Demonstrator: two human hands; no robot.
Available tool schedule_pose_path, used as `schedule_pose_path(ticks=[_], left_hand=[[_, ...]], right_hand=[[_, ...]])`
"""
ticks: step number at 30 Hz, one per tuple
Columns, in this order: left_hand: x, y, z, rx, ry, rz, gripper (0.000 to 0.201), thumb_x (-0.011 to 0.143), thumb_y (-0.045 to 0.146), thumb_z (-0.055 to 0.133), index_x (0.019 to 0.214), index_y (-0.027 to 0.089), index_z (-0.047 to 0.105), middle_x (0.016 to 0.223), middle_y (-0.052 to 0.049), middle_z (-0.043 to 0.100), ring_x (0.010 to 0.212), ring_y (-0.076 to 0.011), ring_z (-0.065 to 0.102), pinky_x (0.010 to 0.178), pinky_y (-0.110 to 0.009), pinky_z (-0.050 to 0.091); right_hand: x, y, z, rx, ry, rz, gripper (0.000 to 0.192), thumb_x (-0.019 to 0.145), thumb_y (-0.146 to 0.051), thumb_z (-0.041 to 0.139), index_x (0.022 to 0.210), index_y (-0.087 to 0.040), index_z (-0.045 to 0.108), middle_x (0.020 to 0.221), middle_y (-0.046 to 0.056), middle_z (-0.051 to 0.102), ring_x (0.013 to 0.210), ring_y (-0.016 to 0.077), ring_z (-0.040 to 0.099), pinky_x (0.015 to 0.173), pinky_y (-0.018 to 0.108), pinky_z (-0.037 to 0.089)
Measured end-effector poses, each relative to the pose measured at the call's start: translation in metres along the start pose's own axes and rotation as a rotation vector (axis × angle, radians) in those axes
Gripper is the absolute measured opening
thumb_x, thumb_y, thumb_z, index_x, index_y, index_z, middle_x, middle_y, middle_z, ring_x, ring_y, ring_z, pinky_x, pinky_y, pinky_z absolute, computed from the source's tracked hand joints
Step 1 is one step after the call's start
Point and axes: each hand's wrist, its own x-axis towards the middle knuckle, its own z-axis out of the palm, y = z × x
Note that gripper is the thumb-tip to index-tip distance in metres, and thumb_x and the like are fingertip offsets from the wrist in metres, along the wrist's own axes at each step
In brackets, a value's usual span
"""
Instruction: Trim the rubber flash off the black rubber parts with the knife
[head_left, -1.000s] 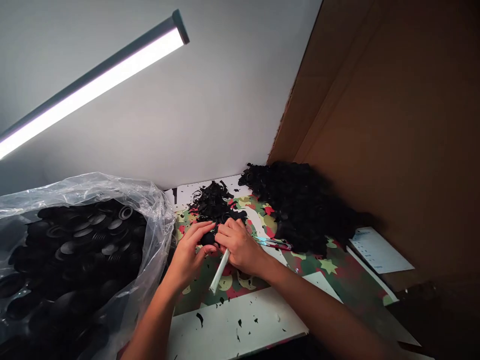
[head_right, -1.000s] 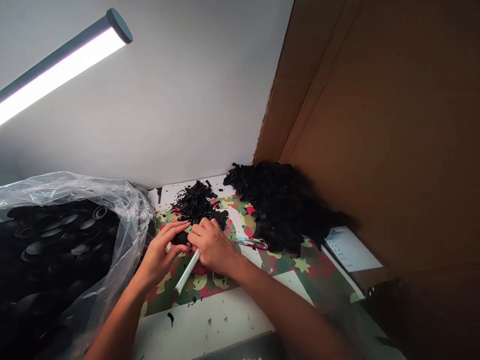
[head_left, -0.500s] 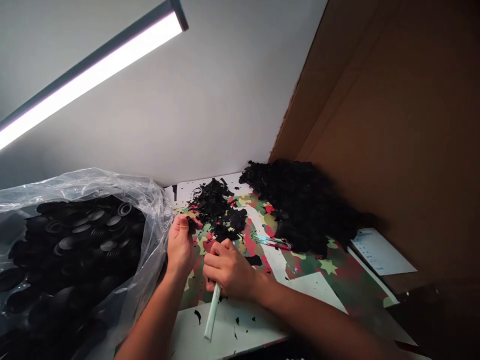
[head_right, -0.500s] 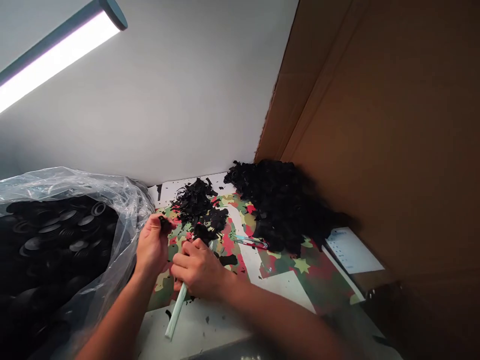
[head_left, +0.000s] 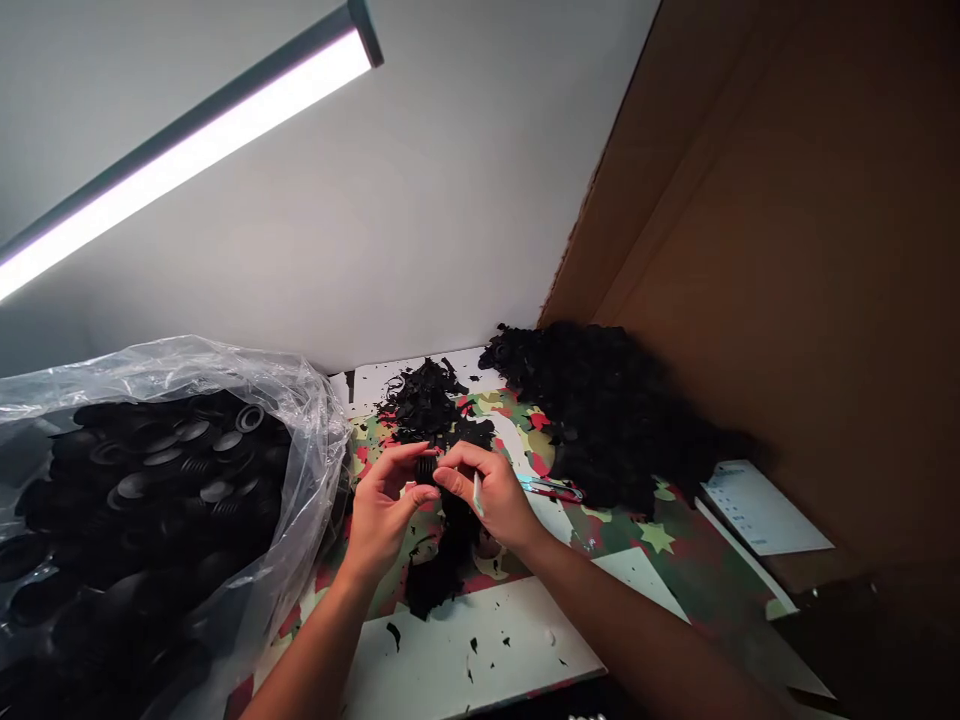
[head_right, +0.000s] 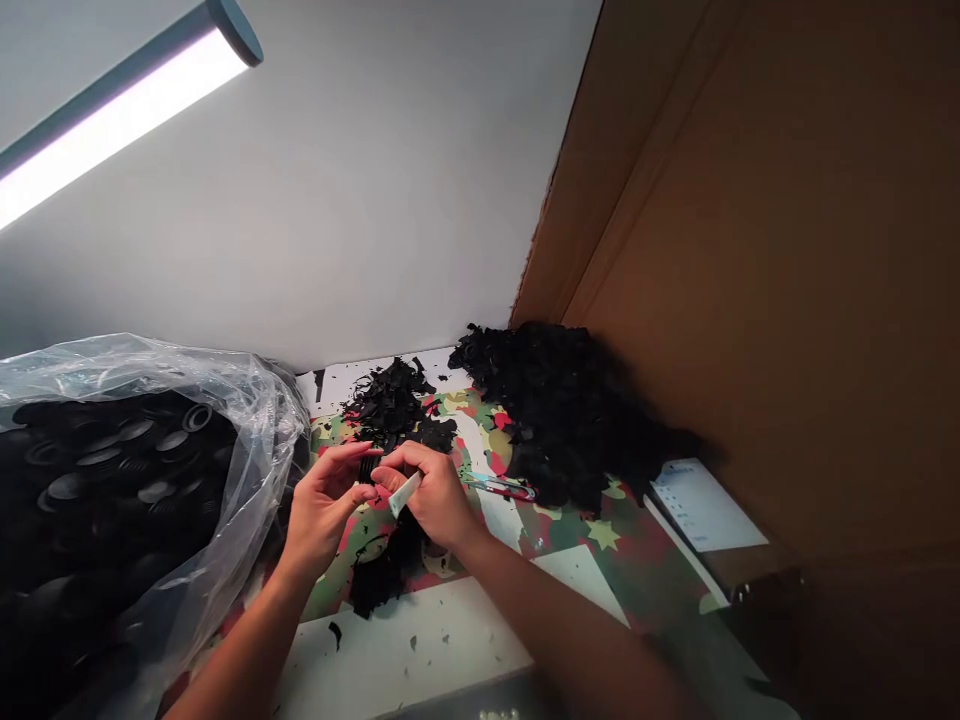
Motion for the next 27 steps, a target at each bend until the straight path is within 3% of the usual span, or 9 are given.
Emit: schedule_pose_path(ticks=[3, 8, 17, 21, 24, 27], left_hand=[[-0.002, 0.001, 0.003, 0.015, 0.01, -0.013, 0.033, 0.061, 0.027, 0.09, 0.092, 0.021, 0.08, 0.085, -0.004, 0.076, 0.074, -0.0175, 0.067, 0.067, -0.026, 0.056], [-0.003, 0.003, 0.005, -0.059, 0.072, -0.058, 0.034, 0.058, 0.033, 0.092, 0.087, 0.019, 0.08, 0.075, -0.003, 0.075, 0.062, -0.0159, 0.065, 0.06, -0.026, 0.055], [-0.004, 0.002, 0.005, -0.087, 0.099, -0.084, 0.039, 0.055, 0.039, 0.094, 0.084, 0.017, 0.08, 0.076, -0.006, 0.075, 0.069, -0.0197, 0.067, 0.065, -0.029, 0.056], [-0.003, 0.005, 0.003, 0.035, 0.098, -0.034, 0.037, 0.059, 0.042, 0.091, 0.086, 0.019, 0.08, 0.081, -0.006, 0.075, 0.075, -0.0219, 0.067, 0.07, -0.032, 0.055], [-0.007, 0.015, -0.001, 0.168, 0.135, 0.062, 0.03, 0.066, 0.042, 0.088, 0.086, 0.022, 0.079, 0.091, -0.008, 0.074, 0.088, -0.0245, 0.067, 0.078, -0.033, 0.054], [-0.018, 0.03, -0.002, 0.124, -0.019, 0.029, 0.027, 0.078, 0.045, 0.077, 0.093, 0.021, 0.079, 0.084, -0.007, 0.072, 0.074, -0.022, 0.065, 0.069, -0.033, 0.053]], right_hand=[[0.0, -0.004, -0.002, 0.086, -0.018, 0.106, 0.031, 0.087, -0.046, 0.065, 0.07, -0.02, 0.065, 0.067, -0.002, 0.057, 0.063, 0.0138, 0.048, 0.062, 0.028, 0.039], [0.001, -0.008, -0.004, 0.186, -0.039, 0.15, 0.034, 0.086, -0.05, 0.063, 0.068, -0.021, 0.062, 0.068, -0.001, 0.057, 0.068, 0.0153, 0.051, 0.07, 0.029, 0.042], [0.0, -0.008, -0.005, 0.196, -0.049, 0.172, 0.041, 0.086, -0.055, 0.061, 0.064, -0.021, 0.058, 0.067, 0.0, 0.057, 0.068, 0.0159, 0.053, 0.07, 0.029, 0.046], [0.001, -0.002, -0.007, 0.054, -0.056, 0.098, 0.042, 0.092, -0.055, 0.054, 0.068, -0.021, 0.059, 0.064, 0.0, 0.059, 0.064, 0.0157, 0.055, 0.065, 0.028, 0.046], [0.001, 0.008, -0.011, -0.184, -0.001, 0.009, 0.044, 0.093, -0.051, 0.053, 0.06, -0.022, 0.052, 0.054, -0.002, 0.051, 0.056, 0.0144, 0.048, 0.06, 0.027, 0.042], [0.001, 0.019, -0.016, -0.272, 0.14, 0.012, 0.03, 0.087, -0.047, 0.062, 0.072, -0.022, 0.056, 0.062, -0.004, 0.052, 0.051, 0.0116, 0.044, 0.053, 0.025, 0.037]])
